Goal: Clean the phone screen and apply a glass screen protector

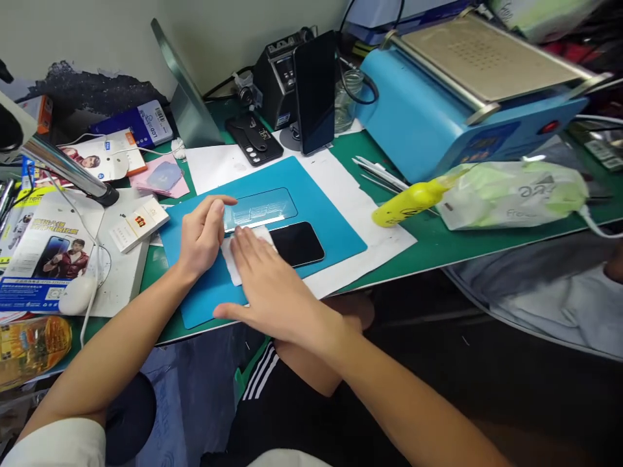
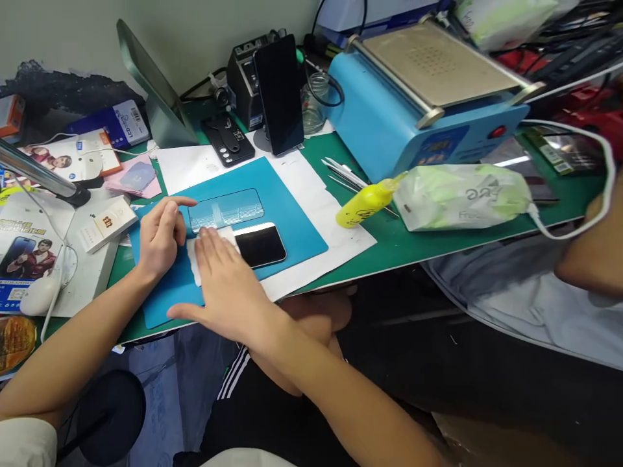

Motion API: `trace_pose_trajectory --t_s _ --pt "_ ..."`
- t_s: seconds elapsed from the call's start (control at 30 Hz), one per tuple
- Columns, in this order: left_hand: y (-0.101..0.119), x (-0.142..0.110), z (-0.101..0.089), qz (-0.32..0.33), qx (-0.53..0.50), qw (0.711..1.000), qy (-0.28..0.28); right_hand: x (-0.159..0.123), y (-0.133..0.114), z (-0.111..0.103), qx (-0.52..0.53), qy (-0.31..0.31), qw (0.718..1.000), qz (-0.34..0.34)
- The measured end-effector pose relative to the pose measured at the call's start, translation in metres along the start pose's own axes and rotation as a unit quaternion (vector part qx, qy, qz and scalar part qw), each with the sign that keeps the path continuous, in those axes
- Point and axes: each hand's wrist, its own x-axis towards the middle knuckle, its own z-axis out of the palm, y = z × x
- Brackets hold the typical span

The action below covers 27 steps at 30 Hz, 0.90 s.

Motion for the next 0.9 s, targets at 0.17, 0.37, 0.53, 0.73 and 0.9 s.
trace_pose_trajectory --t_s 0.17,0.37,0.53,0.73,0.9 --pt "-0.001 0.001 0.000 0.001 0.007 1.000 0.002 -0.035 0.025 -0.007 -0.017 0.005 1.000 -0.001" --pt "0.000 0.001 0.003 0.009 0.021 1.000 0.001 -0.056 0.066 -0.020 -0.063 0.022 0.995 0.075" --pt "-0.001 0.002 0.002 0.010 0.016 1.000 -0.003 -0.024 0.027 -0.009 -0.052 0.022 0.993 0.101" --pt "-0.003 0.005 -0.001 0.017 0.011 1.000 0.006 -0.009 -0.005 0.003 -0.012 0.031 0.999 -0.003" --pt "-0.002 0.002 0.000 0.011 0.022 1.000 -0.002 -0.044 0.031 -0.013 -0.040 -0.002 0.999 0.021"
